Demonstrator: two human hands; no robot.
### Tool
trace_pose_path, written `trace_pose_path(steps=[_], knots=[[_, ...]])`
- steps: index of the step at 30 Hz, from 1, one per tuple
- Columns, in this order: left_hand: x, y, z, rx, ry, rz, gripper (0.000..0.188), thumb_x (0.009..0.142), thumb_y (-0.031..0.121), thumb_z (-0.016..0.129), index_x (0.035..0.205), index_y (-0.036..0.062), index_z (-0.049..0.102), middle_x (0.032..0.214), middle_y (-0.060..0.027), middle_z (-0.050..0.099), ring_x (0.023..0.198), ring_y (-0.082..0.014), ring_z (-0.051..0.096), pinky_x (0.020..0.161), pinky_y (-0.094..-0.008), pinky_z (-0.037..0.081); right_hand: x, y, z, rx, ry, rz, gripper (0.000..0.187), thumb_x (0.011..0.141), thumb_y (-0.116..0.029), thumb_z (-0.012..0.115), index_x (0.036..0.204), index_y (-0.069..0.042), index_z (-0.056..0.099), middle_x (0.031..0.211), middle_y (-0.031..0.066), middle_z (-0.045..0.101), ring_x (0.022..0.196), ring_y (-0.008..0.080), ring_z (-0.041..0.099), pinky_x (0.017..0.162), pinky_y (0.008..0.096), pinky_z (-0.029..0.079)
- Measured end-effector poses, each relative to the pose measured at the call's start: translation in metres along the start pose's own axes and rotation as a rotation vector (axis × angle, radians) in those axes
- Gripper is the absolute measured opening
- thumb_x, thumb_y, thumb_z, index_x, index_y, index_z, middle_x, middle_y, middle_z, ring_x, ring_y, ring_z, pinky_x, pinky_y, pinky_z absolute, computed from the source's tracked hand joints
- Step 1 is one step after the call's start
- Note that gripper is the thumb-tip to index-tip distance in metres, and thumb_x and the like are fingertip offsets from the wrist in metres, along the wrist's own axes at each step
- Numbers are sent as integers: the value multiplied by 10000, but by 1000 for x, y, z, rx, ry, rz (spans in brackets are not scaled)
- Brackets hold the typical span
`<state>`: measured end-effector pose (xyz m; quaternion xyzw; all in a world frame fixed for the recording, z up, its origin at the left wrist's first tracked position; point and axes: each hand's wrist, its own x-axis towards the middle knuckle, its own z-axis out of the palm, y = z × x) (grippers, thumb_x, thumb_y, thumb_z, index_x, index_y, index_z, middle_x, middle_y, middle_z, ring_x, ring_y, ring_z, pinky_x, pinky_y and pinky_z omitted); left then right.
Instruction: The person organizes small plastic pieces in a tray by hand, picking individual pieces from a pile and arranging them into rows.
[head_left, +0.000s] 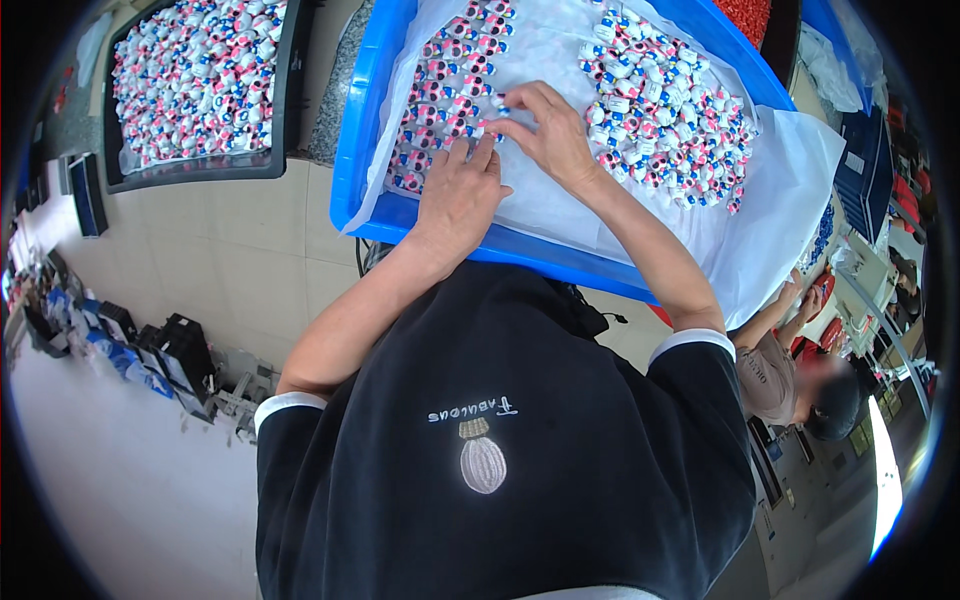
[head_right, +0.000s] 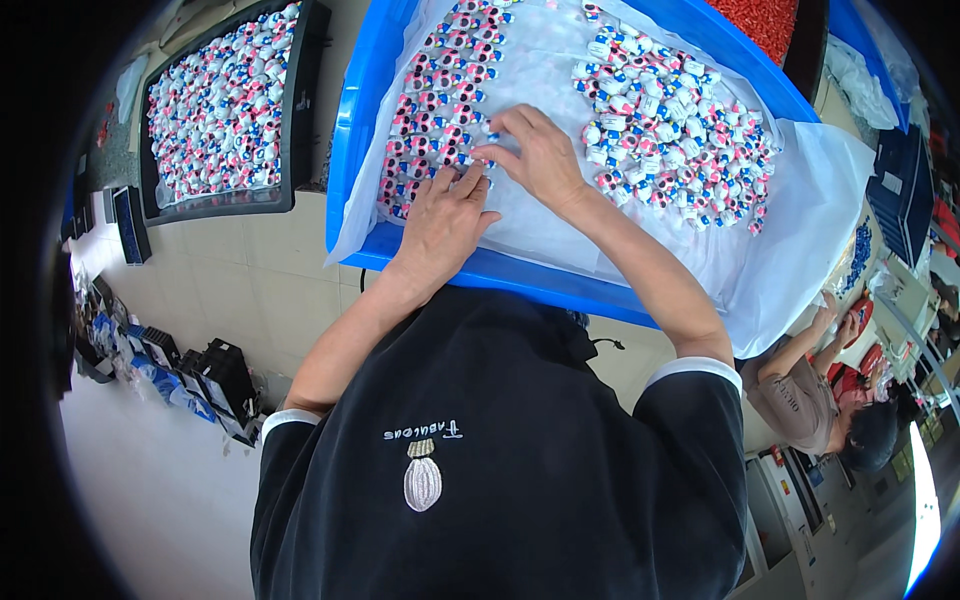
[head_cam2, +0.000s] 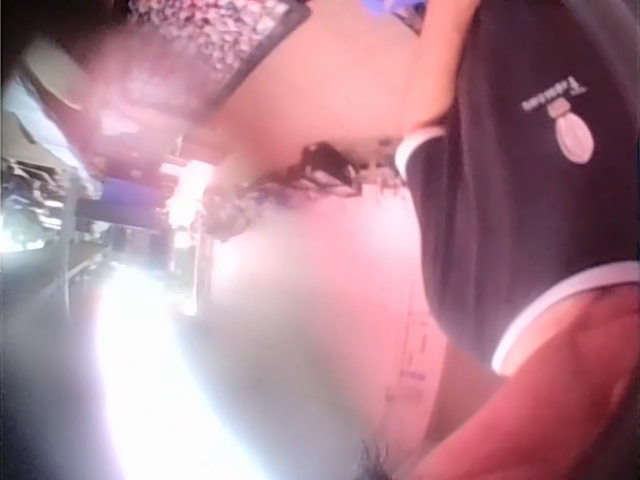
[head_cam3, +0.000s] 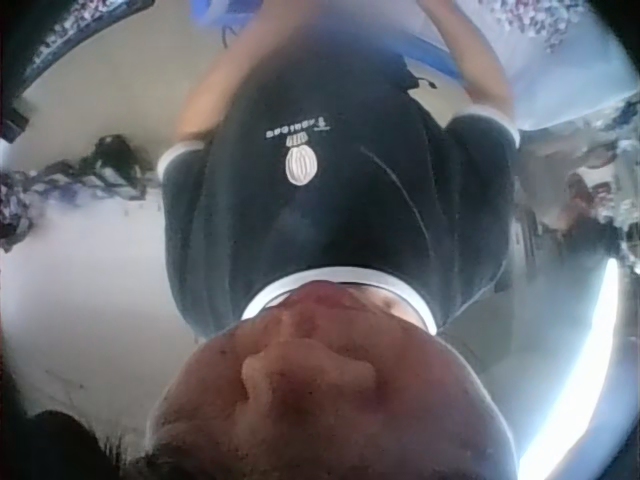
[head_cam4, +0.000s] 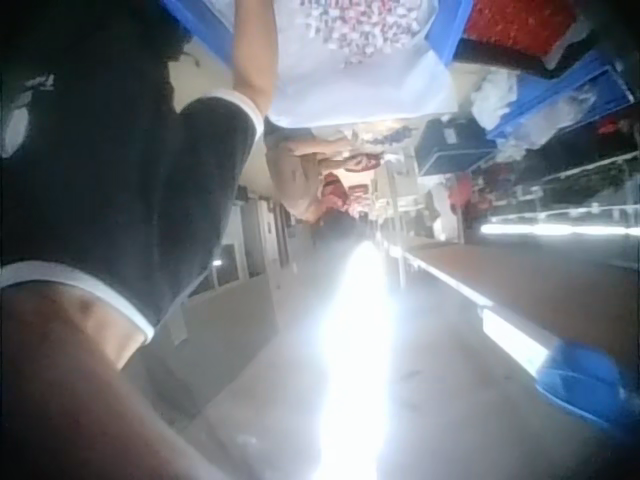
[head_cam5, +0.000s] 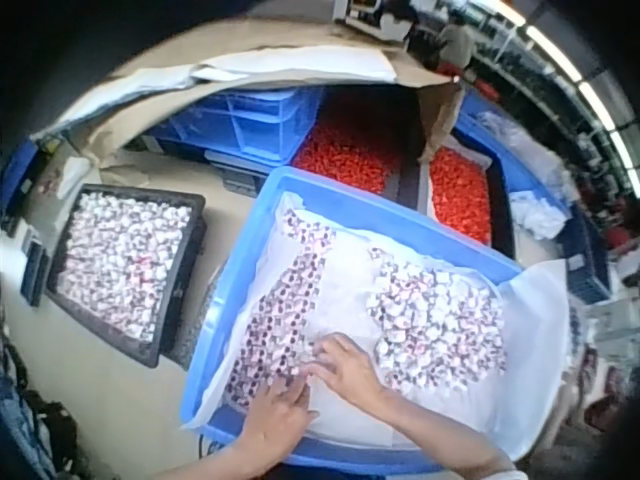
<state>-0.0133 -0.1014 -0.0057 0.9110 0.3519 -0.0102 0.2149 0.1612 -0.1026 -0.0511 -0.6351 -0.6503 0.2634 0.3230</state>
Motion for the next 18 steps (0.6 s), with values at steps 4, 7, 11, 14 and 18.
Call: trace_pose_path(steps=[4,7,11,14,18], knots=[[0,0,-1,-6,-3,-1,417,781,250,717,1073,-33,628,1240,-115,575,1027,-260,531,835,-386,457,-8,10,-1,45,13,-24,270,774,-234,767,910,-40,637,918,63,630,786,233,630,644,333,514],[0,0,-2,11,-8,9,418,781,250,717,1075,-33,629,1249,-115,573,1025,-263,532,843,-390,455,-4,5,-4,-152,59,48,287,787,-283,753,922,-50,656,934,62,635,759,230,626,647,336,515],[0,-1,-1,1,-28,5,417,780,247,717,1077,-32,629,1255,-117,571,1019,-263,536,849,-394,455,-1,1,1,-208,15,42,314,806,-320,723,984,-67,670,899,71,645,708,223,612,643,347,509],[0,0,-1,-1,-18,8,415,783,245,715,1078,-34,628,1248,-120,574,1023,-265,537,855,-398,456,3,-1,-2,-127,-32,126,311,806,-309,715,1007,-75,671,866,70,652,692,220,608,643,351,507],[-1,-1,4,4,28,23,416,765,274,720,1009,-57,659,1202,-130,581,1042,-281,541,829,-385,450,9,-14,-4,-132,-134,242,314,795,-279,715,1024,-75,654,847,67,666,691,211,607,645,351,505]])
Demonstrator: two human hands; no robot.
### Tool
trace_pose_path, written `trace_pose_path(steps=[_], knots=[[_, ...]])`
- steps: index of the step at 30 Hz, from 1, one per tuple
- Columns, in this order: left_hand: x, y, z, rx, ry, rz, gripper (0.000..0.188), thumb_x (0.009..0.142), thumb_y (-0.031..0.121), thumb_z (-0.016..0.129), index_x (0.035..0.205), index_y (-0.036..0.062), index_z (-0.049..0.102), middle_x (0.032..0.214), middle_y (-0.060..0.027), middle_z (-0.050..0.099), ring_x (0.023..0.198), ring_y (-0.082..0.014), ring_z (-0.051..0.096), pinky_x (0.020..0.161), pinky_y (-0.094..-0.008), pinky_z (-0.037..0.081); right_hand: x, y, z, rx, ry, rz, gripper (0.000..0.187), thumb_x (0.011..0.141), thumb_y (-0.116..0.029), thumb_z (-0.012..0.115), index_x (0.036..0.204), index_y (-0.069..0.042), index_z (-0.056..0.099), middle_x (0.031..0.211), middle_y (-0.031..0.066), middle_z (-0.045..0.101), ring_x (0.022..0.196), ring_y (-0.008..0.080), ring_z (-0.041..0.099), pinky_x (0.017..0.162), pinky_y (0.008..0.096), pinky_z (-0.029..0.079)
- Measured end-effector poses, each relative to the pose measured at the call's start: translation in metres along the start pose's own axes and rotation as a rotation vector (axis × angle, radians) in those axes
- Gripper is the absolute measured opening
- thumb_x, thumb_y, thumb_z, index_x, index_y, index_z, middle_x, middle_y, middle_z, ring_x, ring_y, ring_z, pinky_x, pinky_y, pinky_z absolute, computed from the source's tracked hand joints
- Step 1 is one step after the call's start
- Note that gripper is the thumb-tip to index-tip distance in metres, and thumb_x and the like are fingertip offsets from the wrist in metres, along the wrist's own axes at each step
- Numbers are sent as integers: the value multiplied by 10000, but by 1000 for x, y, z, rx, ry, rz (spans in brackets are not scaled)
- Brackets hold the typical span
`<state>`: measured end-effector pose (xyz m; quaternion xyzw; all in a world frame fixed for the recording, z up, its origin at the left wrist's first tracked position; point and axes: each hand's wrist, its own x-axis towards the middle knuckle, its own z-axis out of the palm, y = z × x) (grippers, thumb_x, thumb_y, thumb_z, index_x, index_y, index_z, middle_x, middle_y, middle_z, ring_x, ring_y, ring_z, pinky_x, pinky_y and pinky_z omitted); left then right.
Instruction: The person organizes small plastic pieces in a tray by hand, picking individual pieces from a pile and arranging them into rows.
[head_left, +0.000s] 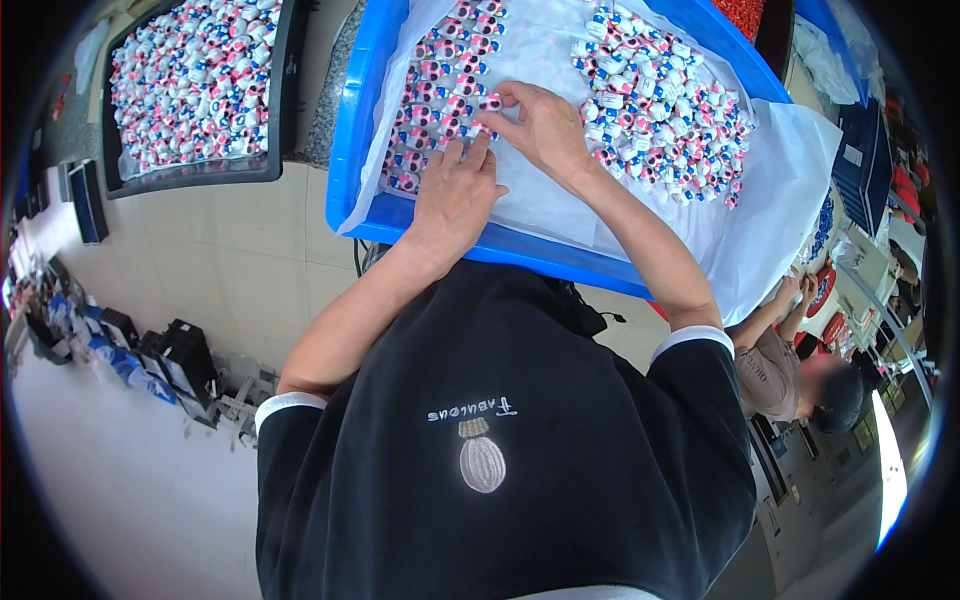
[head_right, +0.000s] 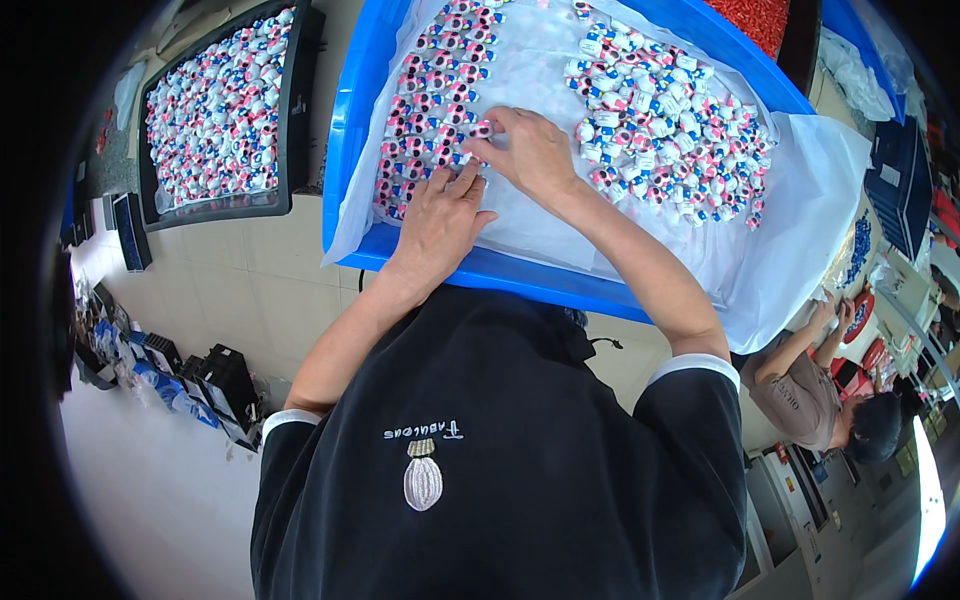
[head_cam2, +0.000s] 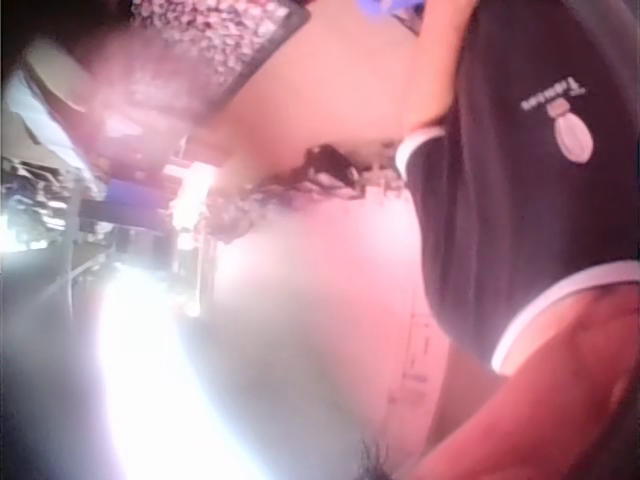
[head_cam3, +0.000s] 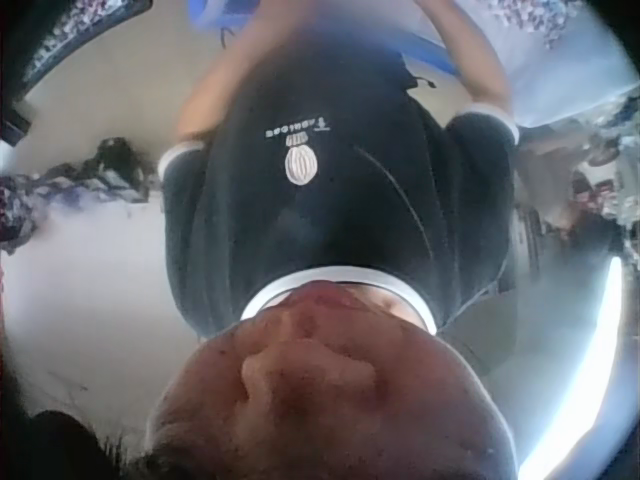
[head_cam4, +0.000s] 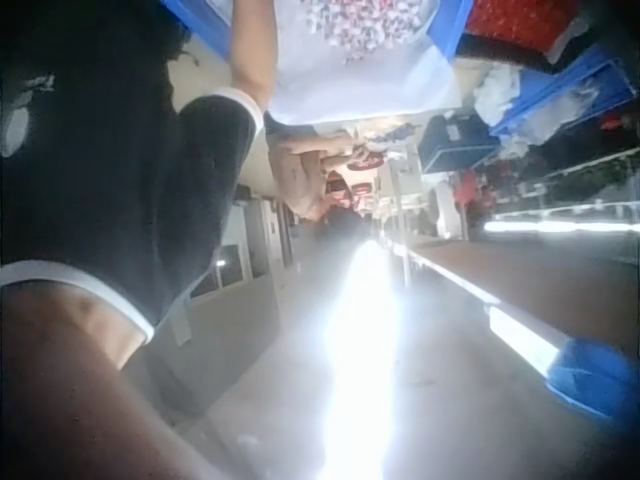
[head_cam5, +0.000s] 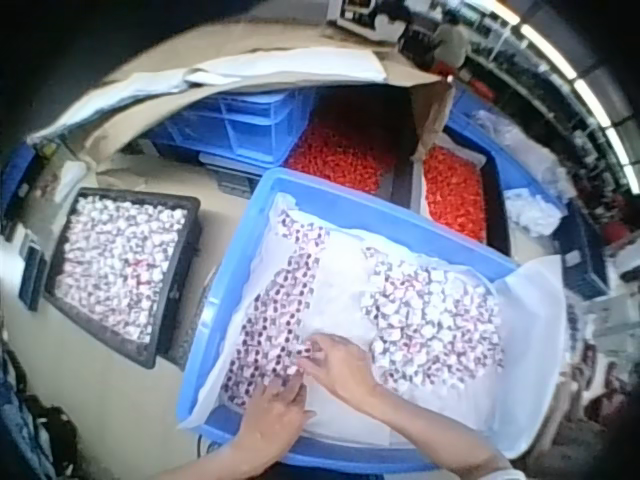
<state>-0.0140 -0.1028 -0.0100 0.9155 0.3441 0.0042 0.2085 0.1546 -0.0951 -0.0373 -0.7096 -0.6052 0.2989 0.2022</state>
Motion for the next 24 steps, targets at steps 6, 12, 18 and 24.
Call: trace_pose_path(steps=[6,12,18,24], knots=[[1,2,-5,-3,-65,-28,413,790,250,711,1075,-37,626,1242,-121,576,1031,-271,541,855,-400,458,2,9,10,62,57,-27,316,785,-237,728,1030,-69,619,859,86,666,696,229,606,641,358,502],[1,3,-5,7,-56,-35,403,793,254,708,1062,-35,629,1238,-111,574,1048,-279,539,861,-411,455,1,8,-2,112,-38,-97,279,800,-178,704,1038,-56,624,895,116,663,723,242,617,666,355,510],[-2,-1,-5,3,-51,-22,383,809,253,691,1057,-34,635,1260,-100,559,1058,-289,535,871,-418,450,-17,42,-52,-346,152,-33,279,802,-187,690,1049,-65,651,901,120,687,726,262,662,640,371,525],[0,0,-6,-3,-73,-19,376,813,255,690,1048,-34,638,1262,-108,557,1061,-296,535,893,-425,450,-23,39,-53,-661,-97,169,296,797,-256,687,1045,-95,666,886,105,690,743,265,673,633,373,535]])
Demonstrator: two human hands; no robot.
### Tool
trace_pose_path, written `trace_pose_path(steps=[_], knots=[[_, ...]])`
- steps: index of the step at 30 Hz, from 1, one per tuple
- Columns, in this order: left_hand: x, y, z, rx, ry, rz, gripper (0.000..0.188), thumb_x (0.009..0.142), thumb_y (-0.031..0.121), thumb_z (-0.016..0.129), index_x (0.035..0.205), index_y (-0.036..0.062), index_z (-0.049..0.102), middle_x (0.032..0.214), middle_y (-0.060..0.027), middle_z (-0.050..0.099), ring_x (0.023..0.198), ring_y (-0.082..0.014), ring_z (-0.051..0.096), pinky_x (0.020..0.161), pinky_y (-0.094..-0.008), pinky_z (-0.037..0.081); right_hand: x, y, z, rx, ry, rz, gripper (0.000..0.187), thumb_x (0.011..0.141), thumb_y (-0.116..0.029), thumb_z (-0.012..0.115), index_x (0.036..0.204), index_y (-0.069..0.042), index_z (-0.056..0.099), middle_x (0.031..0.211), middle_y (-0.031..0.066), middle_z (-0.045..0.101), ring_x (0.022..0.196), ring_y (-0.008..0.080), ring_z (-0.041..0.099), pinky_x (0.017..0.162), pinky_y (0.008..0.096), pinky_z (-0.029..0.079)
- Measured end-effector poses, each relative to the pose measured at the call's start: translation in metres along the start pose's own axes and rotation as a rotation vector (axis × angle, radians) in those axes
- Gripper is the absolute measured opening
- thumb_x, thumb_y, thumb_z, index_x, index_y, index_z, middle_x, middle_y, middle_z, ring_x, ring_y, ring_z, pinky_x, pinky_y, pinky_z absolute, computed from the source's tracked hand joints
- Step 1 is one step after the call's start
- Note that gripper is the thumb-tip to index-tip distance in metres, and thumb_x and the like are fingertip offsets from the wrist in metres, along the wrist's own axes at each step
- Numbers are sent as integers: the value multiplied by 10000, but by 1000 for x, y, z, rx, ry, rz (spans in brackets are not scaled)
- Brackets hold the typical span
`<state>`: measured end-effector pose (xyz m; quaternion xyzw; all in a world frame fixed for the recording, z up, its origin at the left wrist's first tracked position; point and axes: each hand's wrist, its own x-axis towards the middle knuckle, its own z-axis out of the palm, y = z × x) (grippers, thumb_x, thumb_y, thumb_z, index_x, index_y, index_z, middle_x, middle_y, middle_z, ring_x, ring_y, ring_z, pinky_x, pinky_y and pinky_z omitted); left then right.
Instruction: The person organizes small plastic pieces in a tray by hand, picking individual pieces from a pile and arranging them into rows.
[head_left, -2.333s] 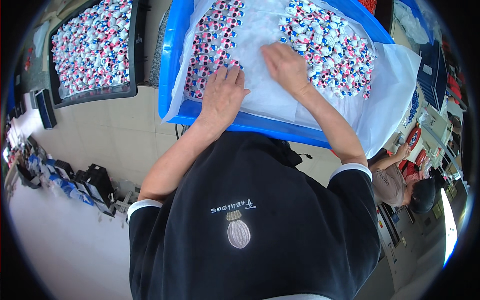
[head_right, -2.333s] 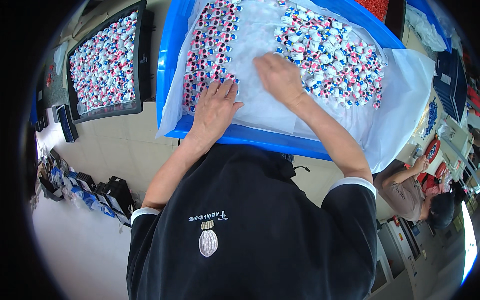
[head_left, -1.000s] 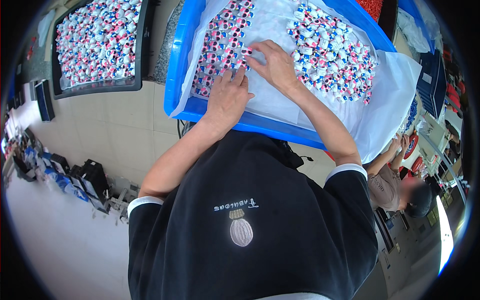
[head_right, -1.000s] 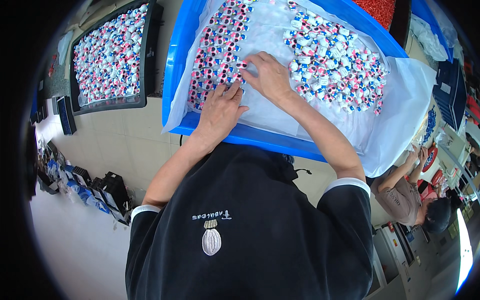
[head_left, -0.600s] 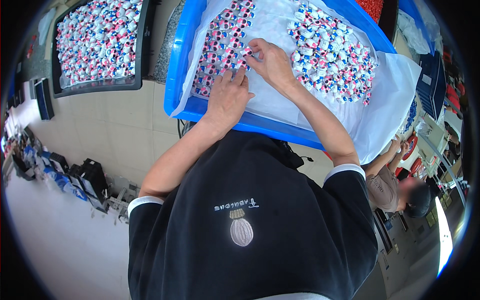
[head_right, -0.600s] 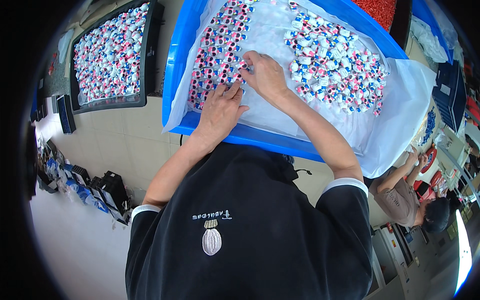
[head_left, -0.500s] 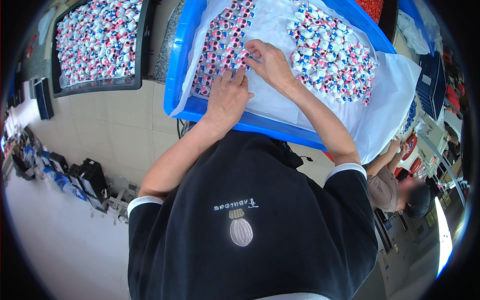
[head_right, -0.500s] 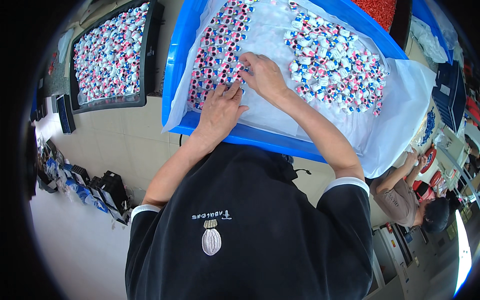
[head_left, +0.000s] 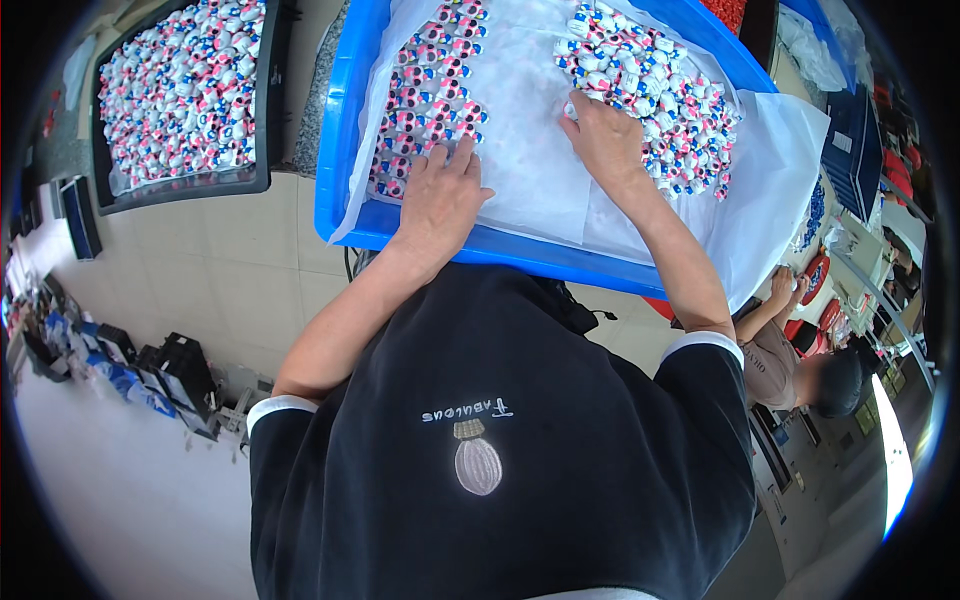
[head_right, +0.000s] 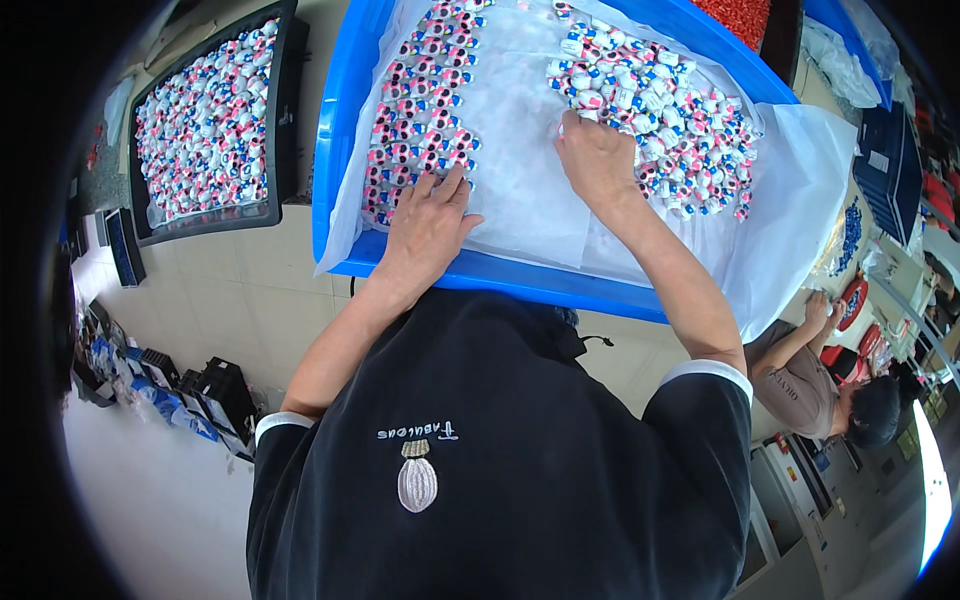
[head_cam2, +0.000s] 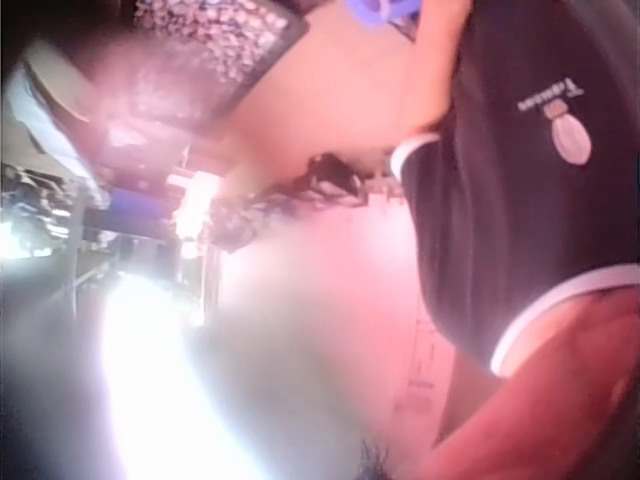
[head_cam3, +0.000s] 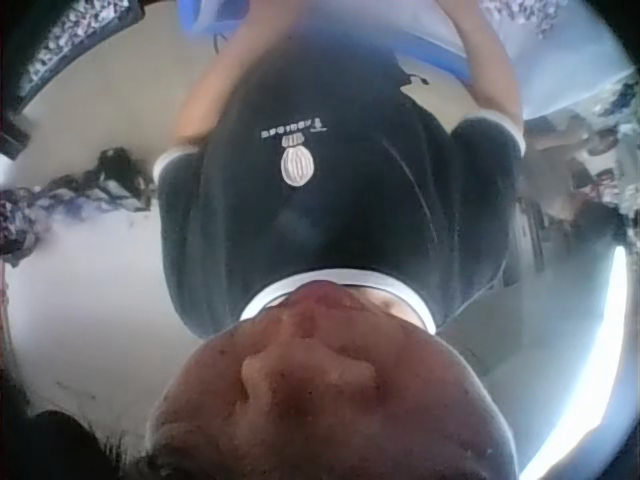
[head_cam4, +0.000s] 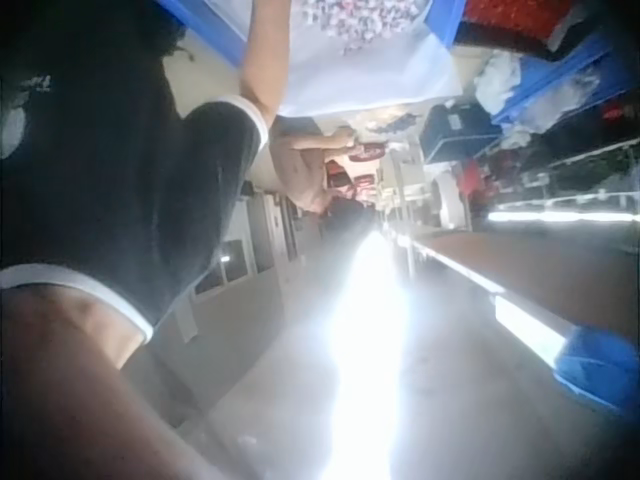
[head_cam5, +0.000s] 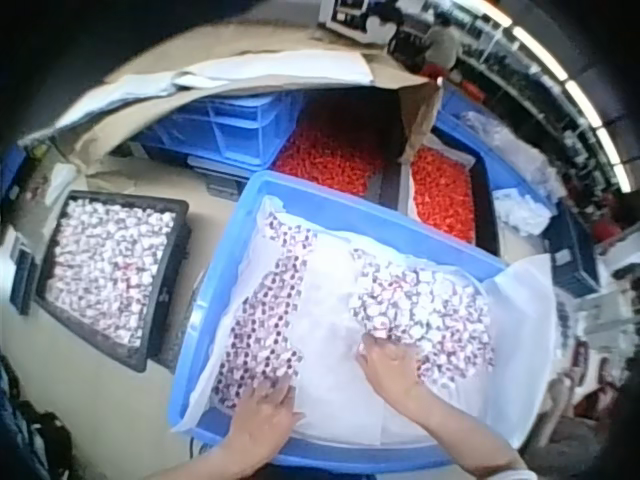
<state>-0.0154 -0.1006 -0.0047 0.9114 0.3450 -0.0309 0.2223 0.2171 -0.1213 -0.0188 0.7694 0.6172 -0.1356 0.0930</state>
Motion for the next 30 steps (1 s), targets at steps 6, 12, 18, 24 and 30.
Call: trace_pose_path(steps=[6,12,18,24,30], knots=[[0,0,-1,-20,-16,-11,387,811,254,692,1065,-31,631,1284,-110,548,1062,-299,541,896,-426,450,13,-13,0,398,315,-212,257,789,-185,683,1010,-61,649,866,149,657,768,268,666,589,372,543],[0,0,1,-25,-18,-20,396,808,256,693,1076,-28,627,1284,-104,549,1066,-292,535,890,-417,448,35,-37,13,1232,-57,56,187,877,-186,657,991,-39,641,908,63,665,768,133,632,665,290,519],[-1,0,2,-54,8,-27,400,807,257,693,1079,-28,625,1278,-104,552,1063,-293,532,889,-417,444,37,-47,17,959,-15,46,203,864,-173,675,1013,-42,626,919,71,676,797,141,657,656,287,529],[-2,-1,3,-47,6,-22,390,809,248,693,1074,-30,626,1275,-108,552,1067,-295,531,891,-415,444,40,-33,5,449,374,-537,235,813,-80,648,1048,-61,640,1050,68,649,892,246,621,775,350,518],[-1,-1,1,-52,19,-11,391,807,244,694,1073,-34,624,1270,-112,553,1069,-292,532,894,-413,442,46,-29,10,404,235,-572,307,797,-91,673,1100,-59,633,1024,74,643,916,272,598,812,364,497]])
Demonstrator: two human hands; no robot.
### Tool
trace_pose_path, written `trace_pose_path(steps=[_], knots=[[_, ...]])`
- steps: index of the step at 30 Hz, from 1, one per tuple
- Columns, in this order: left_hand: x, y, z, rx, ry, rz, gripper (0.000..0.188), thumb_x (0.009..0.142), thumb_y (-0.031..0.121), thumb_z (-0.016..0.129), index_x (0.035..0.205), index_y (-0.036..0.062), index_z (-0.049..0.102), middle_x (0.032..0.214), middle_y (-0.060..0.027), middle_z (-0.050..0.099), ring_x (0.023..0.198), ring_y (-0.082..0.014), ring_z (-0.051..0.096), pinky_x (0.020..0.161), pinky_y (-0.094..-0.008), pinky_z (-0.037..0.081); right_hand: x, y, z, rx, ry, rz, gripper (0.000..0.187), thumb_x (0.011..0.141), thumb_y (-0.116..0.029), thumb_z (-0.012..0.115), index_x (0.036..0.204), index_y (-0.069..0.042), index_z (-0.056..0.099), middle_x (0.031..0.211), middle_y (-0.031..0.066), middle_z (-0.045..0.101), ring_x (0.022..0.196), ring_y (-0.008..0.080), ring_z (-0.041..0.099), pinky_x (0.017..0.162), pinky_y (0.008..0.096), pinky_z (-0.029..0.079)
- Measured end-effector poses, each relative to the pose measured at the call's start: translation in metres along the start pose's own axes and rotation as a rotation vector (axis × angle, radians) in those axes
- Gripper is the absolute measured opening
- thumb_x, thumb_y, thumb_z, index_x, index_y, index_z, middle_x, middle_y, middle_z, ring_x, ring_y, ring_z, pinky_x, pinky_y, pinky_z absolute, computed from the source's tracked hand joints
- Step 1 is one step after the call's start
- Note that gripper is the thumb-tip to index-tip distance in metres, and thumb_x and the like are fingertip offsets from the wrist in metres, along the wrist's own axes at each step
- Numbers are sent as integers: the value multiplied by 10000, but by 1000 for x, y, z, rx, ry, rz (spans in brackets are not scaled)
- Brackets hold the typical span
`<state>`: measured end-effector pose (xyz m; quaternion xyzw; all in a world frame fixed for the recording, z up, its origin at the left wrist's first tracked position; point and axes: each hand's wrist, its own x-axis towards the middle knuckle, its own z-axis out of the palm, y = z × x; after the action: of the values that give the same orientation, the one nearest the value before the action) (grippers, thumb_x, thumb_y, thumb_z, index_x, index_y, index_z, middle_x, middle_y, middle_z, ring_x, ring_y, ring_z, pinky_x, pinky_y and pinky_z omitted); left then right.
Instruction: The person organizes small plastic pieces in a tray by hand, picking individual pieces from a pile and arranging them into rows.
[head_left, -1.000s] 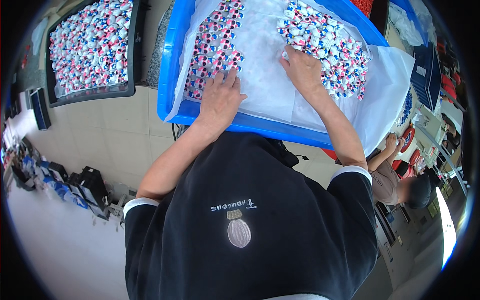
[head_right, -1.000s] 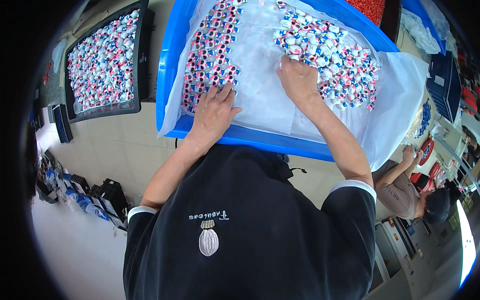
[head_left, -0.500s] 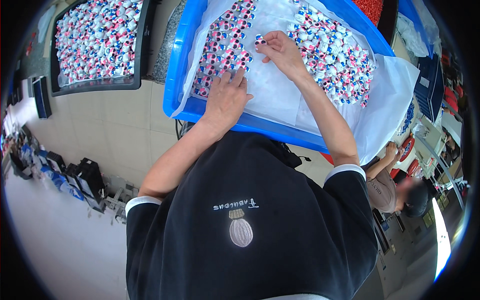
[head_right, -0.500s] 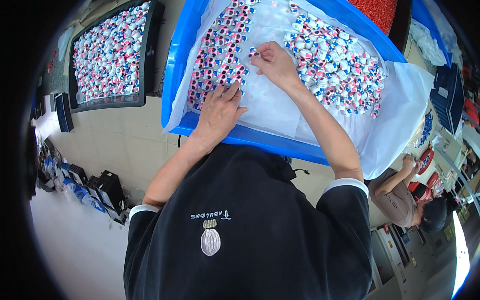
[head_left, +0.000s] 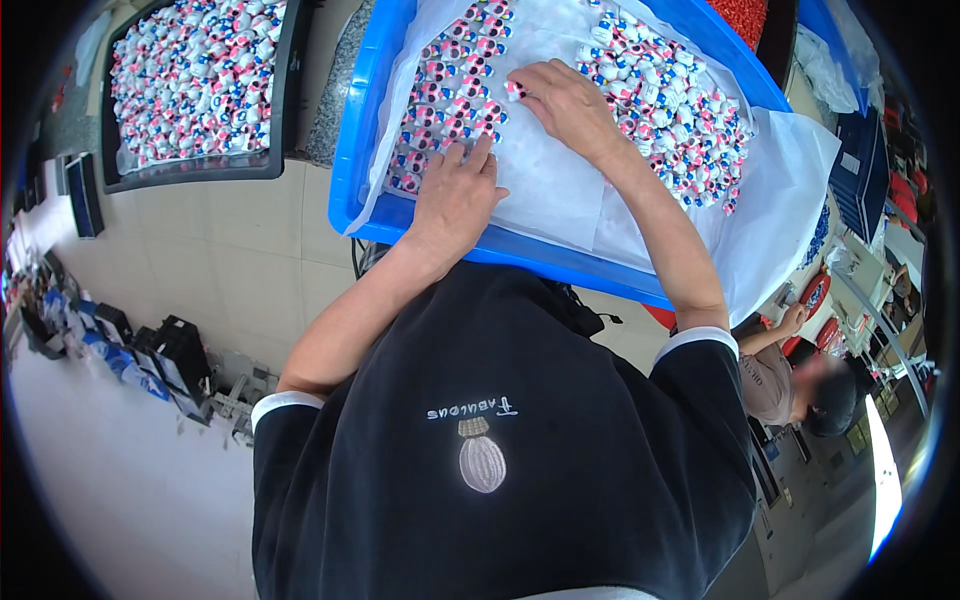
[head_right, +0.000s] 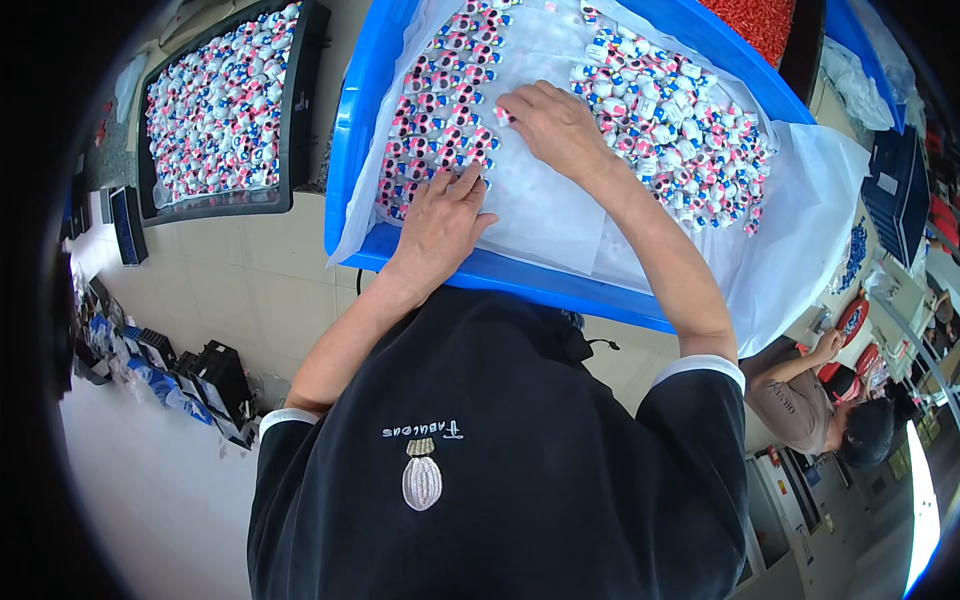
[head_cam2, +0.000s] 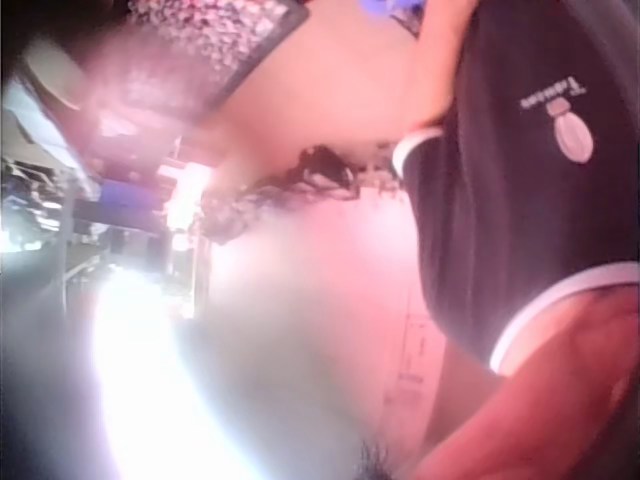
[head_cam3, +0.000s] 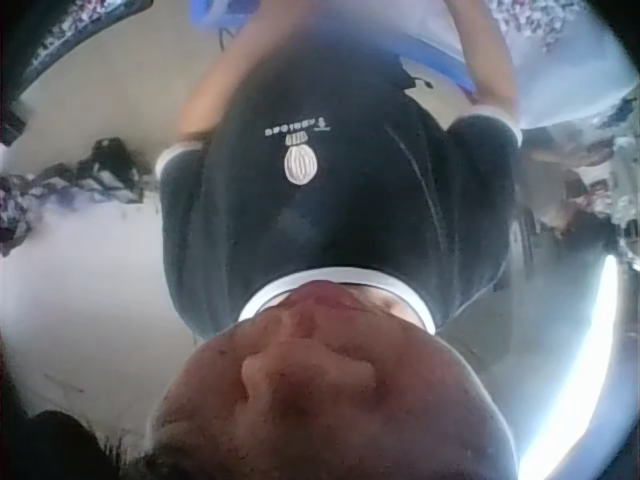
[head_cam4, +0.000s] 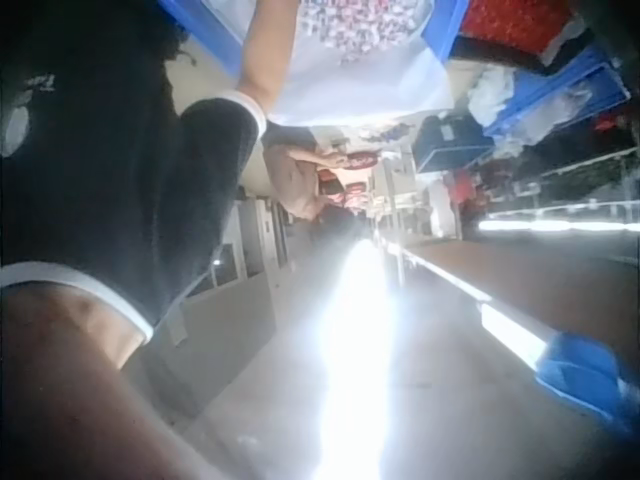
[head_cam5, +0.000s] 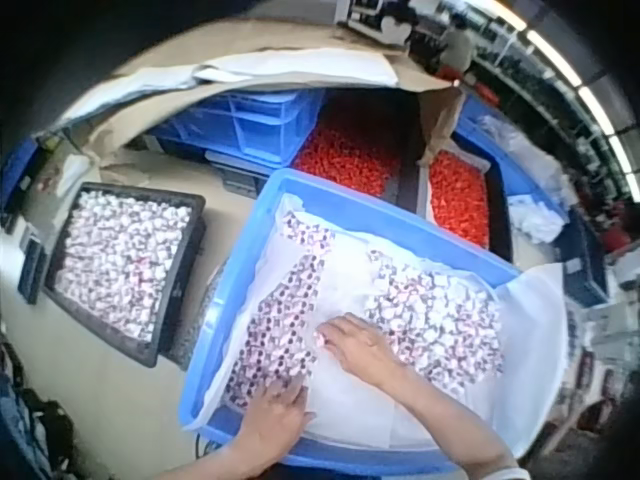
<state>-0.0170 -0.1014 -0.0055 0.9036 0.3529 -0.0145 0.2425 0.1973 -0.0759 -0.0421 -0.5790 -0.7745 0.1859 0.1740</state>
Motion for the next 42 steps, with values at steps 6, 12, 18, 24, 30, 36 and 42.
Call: trace_pose_path(steps=[6,12,18,24,30,36,42], knots=[[0,-2,4,4,65,37,369,790,262,699,992,-44,659,1217,-130,564,1044,-284,542,836,-397,440,5,-14,9,316,-90,290,271,820,-119,688,1075,-38,649,891,117,644,765,264,624,696,355,494],[0,-1,2,12,13,13,394,804,244,696,1075,-32,625,1270,-112,551,1034,-273,529,873,-406,443,3,-8,25,298,50,201,255,823,-113,689,1062,-31,658,883,123,643,729,258,631,661,360,494],[1,0,-1,7,-10,12,388,805,245,695,1072,-28,626,1258,-121,557,1072,-274,522,877,-415,447,-1,-14,16,280,100,203,256,834,-127,681,1072,-35,656,958,123,662,785,264,654,687,339,514],[3,1,-4,-28,30,20,348,815,229,688,1049,-25,638,1216,-130,579,1092,-280,523,873,-414,447,-27,-3,-44,-168,280,330,255,784,-113,688,1034,-61,676,961,118,654,893,296,625,770,378,514],[14,6,-9,-26,76,36,313,815,216,690,1029,-9,652,1191,-135,590,1112,-283,523,875,-416,445,-39,10,-59,-457,103,365,258,781,-124,689,1034,-71,678,971,104,661,923,271,608,796,369,504],[9,2,-2,-56,66,47,303,816,214,689,1026,-2,656,1196,-136,592,1097,-290,530,882,-420,442,-19,-3,-46,-38,204,191,283,790,-106,667,1069,-63,643,956,139,654,924,308,609,809,403,503],[5,2,3,-69,125,54,304,804,220,687,985,-23,658,1134,-153,591,1084,-315,520,876,-424,429,22,4,-4,-17,-154,243,353,822,-150,673,1147,-33,597,960,172,661,941,328,619,814,405,493]])
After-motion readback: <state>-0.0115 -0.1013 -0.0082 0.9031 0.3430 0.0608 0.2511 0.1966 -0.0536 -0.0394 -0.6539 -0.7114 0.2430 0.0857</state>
